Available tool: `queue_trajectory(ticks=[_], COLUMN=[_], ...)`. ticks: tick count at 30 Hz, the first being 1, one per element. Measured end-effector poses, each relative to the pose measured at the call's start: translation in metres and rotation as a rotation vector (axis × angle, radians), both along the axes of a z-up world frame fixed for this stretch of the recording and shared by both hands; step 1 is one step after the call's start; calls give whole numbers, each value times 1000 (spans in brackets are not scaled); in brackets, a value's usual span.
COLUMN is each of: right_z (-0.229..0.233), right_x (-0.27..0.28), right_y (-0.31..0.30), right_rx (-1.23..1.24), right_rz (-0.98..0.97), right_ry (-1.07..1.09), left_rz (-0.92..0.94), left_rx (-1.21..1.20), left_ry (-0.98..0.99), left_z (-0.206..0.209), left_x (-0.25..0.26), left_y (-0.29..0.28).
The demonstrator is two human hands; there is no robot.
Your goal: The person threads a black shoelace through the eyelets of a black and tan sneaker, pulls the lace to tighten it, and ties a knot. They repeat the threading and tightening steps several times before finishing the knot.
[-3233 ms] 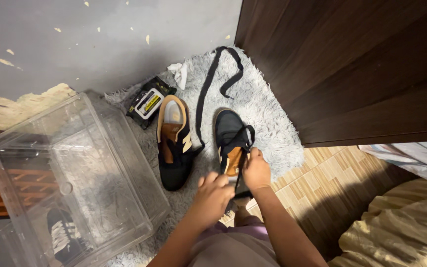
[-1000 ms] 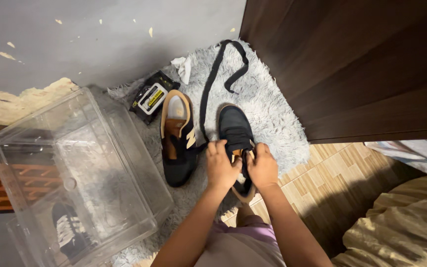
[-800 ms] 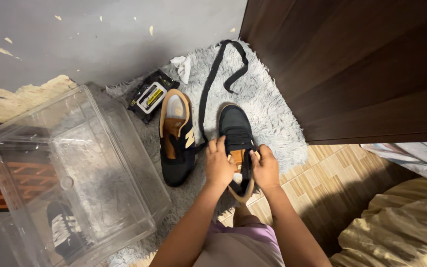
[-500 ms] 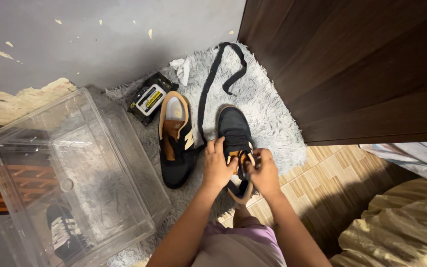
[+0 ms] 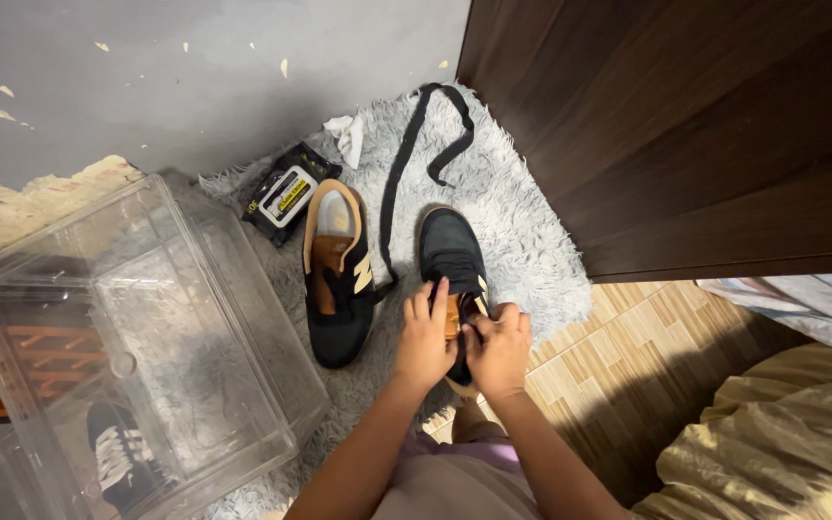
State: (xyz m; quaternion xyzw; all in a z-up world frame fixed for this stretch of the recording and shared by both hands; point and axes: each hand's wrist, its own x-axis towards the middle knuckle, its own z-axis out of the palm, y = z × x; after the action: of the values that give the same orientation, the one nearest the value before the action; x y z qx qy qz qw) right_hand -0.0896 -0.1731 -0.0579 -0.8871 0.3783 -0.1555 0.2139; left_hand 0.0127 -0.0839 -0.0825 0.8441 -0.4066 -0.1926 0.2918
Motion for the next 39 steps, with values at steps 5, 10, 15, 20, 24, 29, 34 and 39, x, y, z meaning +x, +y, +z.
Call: queue_trajectory(ticks=[5, 10, 15, 20, 24, 29, 34, 39], right_z=[-14, -11, -21, -36, -36, -25, -25, -30], right_x=[-14, -33, -47, -62, -67, -65, -66, -67], right_y=[-1, -4, -4, -8, -14, -24, -26, -21], right_rx=[258, 856, 1134, 1377, 1452, 1412, 1450, 1458], right_rz=[12, -41, -29, -42, -56, -38, -63, -110], right_ry=[-230, -310, -481, -587, -618, -563, -622, -600], left_rz=[86, 113, 238, 245, 124, 258, 466, 664], left_rx=[-45, 224, 26, 55, -66, -166, -677, -549], left_ry=[-19, -1, 0, 151, 38, 397, 838, 1425], left_z=[-3, 8, 19, 32, 41, 36, 13, -36], left_x=[0, 14, 10, 14, 20, -4, -61, -70], left_y=[1, -12, -23, -28, -29, -14, -9, -21])
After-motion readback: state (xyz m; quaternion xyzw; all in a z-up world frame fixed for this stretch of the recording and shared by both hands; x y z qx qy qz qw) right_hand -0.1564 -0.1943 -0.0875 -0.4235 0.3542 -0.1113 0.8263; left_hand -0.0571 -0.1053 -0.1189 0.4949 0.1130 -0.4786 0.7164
